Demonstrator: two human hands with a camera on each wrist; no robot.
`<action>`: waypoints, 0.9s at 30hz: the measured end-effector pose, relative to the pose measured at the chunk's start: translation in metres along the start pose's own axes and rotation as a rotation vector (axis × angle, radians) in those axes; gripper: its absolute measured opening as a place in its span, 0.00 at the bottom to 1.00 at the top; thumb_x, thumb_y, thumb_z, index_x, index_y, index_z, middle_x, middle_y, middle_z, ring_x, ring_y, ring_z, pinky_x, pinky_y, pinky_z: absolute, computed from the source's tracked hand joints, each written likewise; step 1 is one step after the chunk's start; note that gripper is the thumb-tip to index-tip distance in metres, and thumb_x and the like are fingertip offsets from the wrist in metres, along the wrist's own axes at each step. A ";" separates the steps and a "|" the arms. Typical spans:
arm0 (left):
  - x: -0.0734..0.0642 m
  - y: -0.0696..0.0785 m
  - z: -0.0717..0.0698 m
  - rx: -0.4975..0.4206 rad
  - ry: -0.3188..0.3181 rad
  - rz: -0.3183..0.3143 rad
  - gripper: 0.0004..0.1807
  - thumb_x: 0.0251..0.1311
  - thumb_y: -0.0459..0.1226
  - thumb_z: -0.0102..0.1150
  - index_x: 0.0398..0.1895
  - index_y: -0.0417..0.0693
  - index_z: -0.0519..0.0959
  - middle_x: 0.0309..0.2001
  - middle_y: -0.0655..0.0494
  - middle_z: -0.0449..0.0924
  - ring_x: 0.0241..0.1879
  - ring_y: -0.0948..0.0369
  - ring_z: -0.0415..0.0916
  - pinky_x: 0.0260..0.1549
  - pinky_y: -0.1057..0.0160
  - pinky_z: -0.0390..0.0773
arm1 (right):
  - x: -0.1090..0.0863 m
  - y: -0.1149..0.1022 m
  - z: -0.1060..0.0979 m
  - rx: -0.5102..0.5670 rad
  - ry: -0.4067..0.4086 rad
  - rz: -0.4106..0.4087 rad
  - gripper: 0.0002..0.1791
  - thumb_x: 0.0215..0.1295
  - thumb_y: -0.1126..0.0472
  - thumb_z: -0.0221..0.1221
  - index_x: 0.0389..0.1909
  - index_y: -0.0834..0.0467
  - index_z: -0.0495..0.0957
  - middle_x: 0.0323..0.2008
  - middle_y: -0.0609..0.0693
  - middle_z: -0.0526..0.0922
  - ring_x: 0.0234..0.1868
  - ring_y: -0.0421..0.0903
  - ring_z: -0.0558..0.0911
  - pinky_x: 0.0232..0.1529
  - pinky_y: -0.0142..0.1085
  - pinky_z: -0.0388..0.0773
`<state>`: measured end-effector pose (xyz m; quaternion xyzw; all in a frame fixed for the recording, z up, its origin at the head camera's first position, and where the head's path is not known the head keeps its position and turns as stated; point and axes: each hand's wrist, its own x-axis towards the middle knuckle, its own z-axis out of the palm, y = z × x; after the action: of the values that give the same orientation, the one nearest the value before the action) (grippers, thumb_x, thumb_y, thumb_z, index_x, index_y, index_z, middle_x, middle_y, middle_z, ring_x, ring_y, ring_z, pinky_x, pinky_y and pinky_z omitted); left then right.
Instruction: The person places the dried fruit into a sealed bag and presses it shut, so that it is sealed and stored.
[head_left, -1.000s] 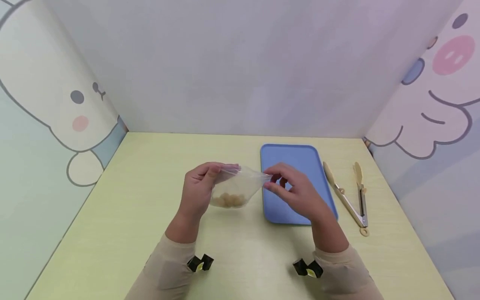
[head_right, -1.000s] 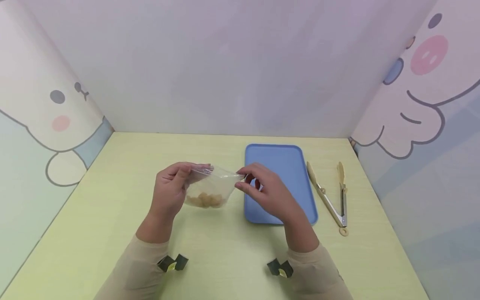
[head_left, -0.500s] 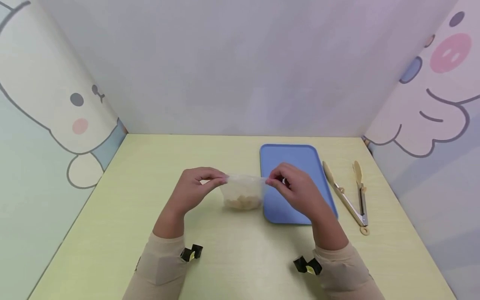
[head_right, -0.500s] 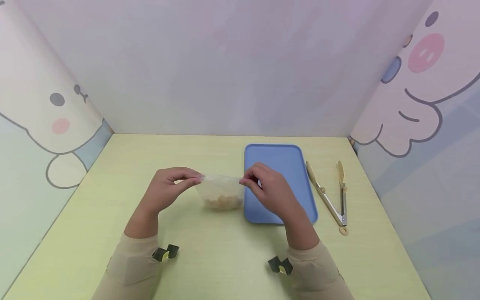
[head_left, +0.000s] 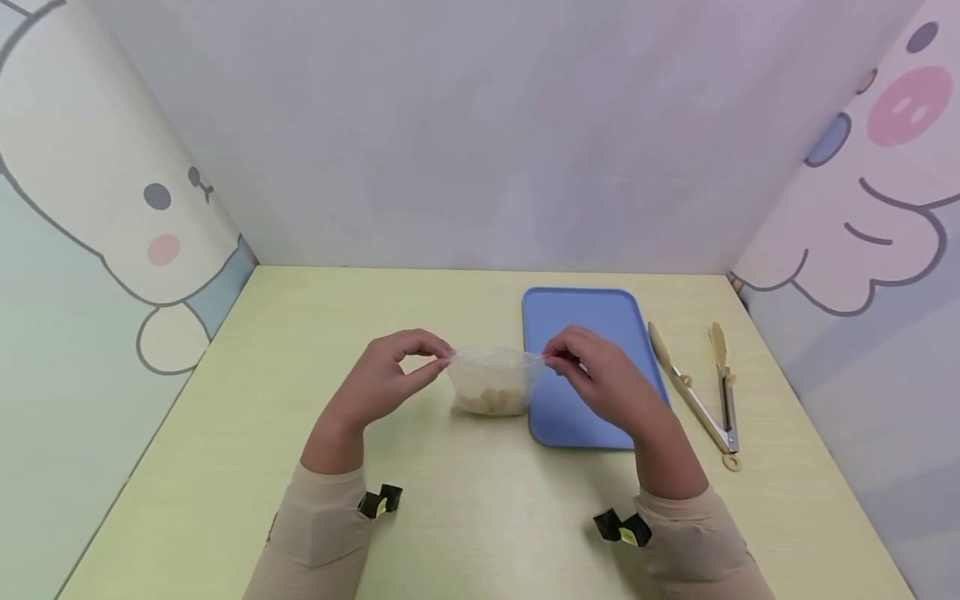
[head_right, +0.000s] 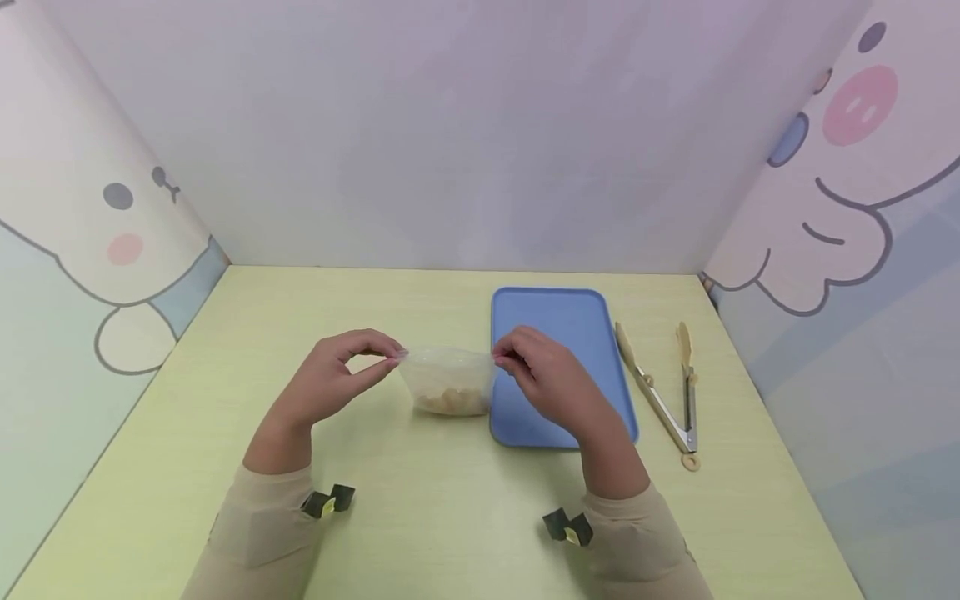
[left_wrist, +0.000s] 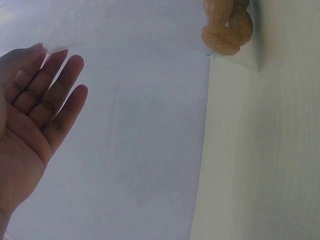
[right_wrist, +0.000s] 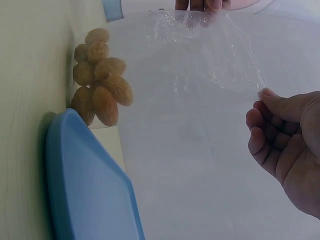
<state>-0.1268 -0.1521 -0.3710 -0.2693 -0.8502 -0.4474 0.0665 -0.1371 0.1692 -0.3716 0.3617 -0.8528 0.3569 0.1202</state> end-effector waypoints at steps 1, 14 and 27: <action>0.000 -0.001 0.001 0.004 0.002 0.016 0.03 0.65 0.40 0.62 0.39 0.58 0.83 0.42 0.69 0.83 0.46 0.68 0.79 0.50 0.59 0.76 | 0.000 0.000 0.000 -0.004 0.000 0.000 0.05 0.67 0.66 0.60 0.39 0.53 0.77 0.34 0.39 0.75 0.32 0.35 0.70 0.32 0.30 0.70; 0.001 -0.008 0.007 0.036 0.035 0.174 0.04 0.64 0.33 0.60 0.37 0.53 0.80 0.37 0.62 0.81 0.41 0.66 0.77 0.46 0.65 0.74 | 0.001 0.000 0.013 -0.136 0.122 -0.031 0.03 0.68 0.66 0.59 0.37 0.55 0.74 0.33 0.44 0.75 0.29 0.37 0.67 0.29 0.32 0.68; 0.003 -0.008 0.010 -0.030 -0.018 0.157 0.01 0.65 0.35 0.61 0.36 0.51 0.80 0.36 0.63 0.80 0.43 0.65 0.78 0.49 0.63 0.75 | 0.001 0.002 0.006 0.061 -0.010 -0.022 0.03 0.69 0.62 0.60 0.40 0.50 0.78 0.35 0.39 0.75 0.34 0.35 0.71 0.30 0.30 0.68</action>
<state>-0.1316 -0.1469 -0.3813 -0.3402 -0.8203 -0.4510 0.0900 -0.1390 0.1661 -0.3765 0.3763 -0.8382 0.3794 0.1088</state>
